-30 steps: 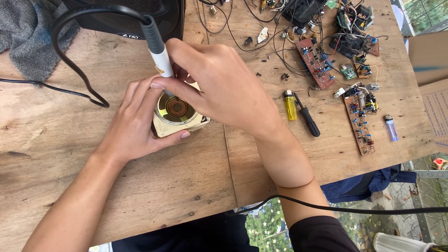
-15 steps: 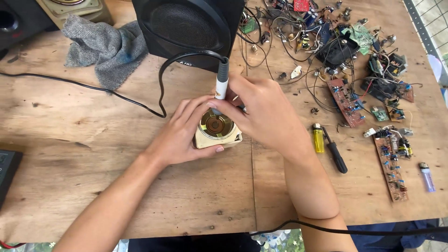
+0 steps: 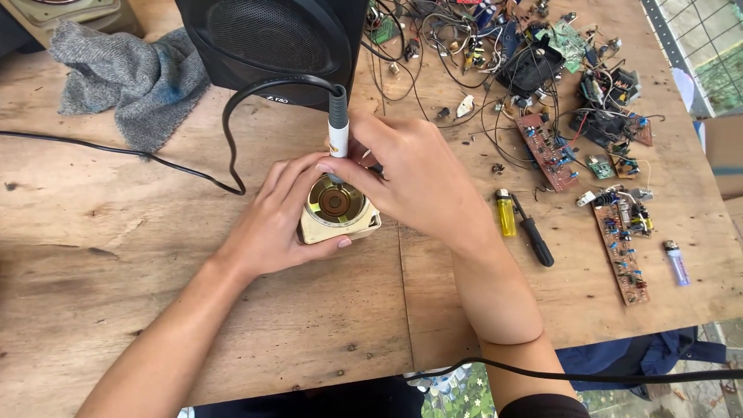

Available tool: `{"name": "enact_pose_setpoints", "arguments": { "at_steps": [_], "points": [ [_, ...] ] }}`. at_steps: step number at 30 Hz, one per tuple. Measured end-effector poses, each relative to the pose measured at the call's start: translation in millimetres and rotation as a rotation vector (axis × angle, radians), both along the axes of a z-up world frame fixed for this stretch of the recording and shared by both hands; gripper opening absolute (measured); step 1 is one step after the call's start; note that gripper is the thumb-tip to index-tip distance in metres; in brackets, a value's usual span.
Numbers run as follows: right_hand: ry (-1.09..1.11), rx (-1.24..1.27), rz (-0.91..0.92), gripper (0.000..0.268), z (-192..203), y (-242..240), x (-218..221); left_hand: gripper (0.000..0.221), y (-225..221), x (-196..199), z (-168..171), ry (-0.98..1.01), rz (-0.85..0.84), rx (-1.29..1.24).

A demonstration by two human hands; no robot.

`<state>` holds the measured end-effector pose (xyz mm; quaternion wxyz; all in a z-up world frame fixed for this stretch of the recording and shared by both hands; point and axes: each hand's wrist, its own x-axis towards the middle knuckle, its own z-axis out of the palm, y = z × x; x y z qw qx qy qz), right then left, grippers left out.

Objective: Soldering internal wires to a small speaker driver on a repair bench

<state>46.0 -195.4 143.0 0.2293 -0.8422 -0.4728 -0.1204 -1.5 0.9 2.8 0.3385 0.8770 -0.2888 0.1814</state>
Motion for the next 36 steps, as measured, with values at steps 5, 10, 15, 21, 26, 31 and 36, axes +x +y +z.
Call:
{"name": "enact_pose_setpoints", "arguments": {
  "at_steps": [5,10,15,21,26,31,36],
  "points": [
    [0.011,-0.003,0.013,0.032,-3.2,2.3,1.2,0.091,-1.1,0.2,2.9,-0.034,0.013,0.018],
    [0.003,0.017,0.01,0.035,-1.2,1.9,-1.4,0.089,-1.7,-0.1,5.5,-0.015,-0.001,-0.001],
    [0.013,-0.009,0.012,0.03,-0.9,2.1,-3.2,0.087,-1.6,-0.3,4.5,-0.034,0.008,0.0],
    [0.046,-0.031,-0.018,0.031,0.0,5.2,-5.2,0.087,-0.9,-0.5,2.6,-0.036,0.039,0.05],
    [0.054,-0.006,0.0,0.028,1.0,6.4,-5.1,0.088,0.1,-1.3,2.7,-0.024,0.017,0.019],
    [0.023,-0.006,-0.025,0.034,-6.9,4.6,-0.9,0.087,1.3,0.1,-0.2,-0.059,-0.014,-0.021],
    [0.002,0.085,0.081,0.028,-16.4,8.3,1.8,0.087,4.5,1.8,-6.2,-0.074,0.03,0.062]
  ]
}}
